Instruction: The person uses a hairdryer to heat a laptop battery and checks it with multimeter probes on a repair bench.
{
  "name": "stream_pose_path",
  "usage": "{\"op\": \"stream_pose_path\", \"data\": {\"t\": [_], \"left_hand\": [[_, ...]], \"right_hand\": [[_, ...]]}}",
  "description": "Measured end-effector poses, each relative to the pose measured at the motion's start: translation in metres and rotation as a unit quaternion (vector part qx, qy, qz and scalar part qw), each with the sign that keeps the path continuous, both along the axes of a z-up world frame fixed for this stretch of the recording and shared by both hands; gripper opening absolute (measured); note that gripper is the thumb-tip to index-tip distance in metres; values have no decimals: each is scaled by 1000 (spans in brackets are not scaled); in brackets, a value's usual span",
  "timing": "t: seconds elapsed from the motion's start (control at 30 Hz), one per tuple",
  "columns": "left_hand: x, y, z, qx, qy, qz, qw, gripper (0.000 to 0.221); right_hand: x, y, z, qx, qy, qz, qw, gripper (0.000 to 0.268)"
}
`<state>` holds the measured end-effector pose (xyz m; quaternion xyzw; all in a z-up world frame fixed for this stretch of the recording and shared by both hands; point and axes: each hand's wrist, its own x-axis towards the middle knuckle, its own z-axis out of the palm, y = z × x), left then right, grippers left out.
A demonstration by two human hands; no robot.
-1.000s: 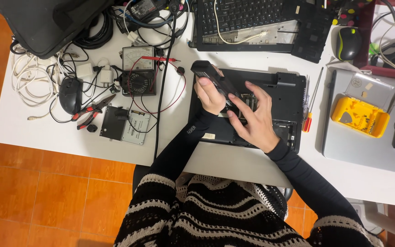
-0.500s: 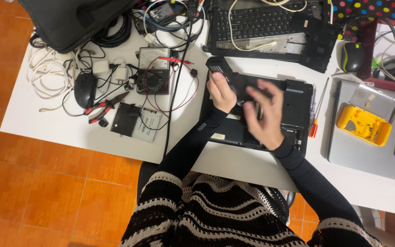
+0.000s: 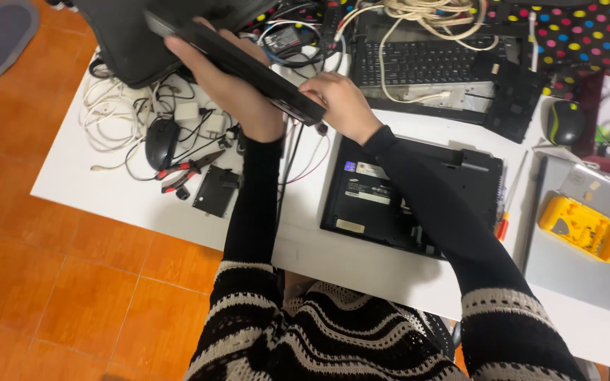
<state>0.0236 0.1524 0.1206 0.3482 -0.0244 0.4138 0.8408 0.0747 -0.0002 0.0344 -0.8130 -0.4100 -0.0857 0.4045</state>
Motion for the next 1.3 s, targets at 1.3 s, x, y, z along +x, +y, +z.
{"op": "stream_pose_path", "data": {"t": [1.3], "left_hand": [[77, -55, -133, 100, 108, -100, 984, 71]], "right_hand": [[-123, -124, 10, 139, -127, -251, 949, 14]]}}
